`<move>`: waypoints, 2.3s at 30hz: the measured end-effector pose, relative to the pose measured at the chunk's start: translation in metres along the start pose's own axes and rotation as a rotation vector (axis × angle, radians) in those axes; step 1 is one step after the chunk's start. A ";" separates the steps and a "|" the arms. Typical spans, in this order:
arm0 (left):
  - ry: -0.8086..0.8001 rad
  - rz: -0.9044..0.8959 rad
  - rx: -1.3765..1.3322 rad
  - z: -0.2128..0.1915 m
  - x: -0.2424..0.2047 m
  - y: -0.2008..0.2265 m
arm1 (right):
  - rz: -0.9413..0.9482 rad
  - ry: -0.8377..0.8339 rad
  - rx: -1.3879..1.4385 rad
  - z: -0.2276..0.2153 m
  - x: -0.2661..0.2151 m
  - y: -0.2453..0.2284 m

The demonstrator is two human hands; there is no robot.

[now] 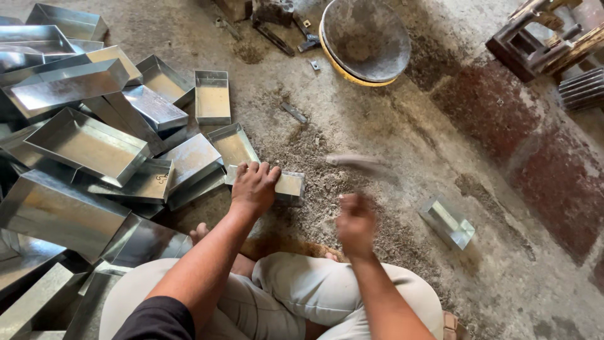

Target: The person sits on the floor and uses a hammer to strike the edges of small rectangular metal boxes. They repeatedly pick up a box, place it on a stone block, and hit it with the hammer before moving it aside and selecting another.

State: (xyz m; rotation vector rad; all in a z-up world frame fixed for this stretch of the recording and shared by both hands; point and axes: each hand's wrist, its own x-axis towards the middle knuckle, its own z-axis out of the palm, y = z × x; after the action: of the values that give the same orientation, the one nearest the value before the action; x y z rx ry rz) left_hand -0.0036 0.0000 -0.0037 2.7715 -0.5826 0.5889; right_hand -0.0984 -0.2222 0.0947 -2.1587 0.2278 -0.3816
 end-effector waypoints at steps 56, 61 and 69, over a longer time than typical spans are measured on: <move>-0.515 -0.010 -0.064 -0.032 0.006 -0.028 | -0.519 -0.153 -0.307 0.029 0.015 -0.003; -0.602 -0.122 -0.129 -0.036 0.000 -0.040 | -0.439 -0.170 -0.021 0.014 -0.007 -0.006; -0.629 -0.138 -0.109 -0.042 0.003 -0.041 | -0.204 -0.284 -0.446 0.024 0.006 0.030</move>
State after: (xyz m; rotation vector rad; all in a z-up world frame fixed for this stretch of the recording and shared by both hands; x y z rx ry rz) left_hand 0.0029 0.0484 0.0283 2.8335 -0.5079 -0.3553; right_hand -0.0847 -0.2234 0.0584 -2.6541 -0.0793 -0.1401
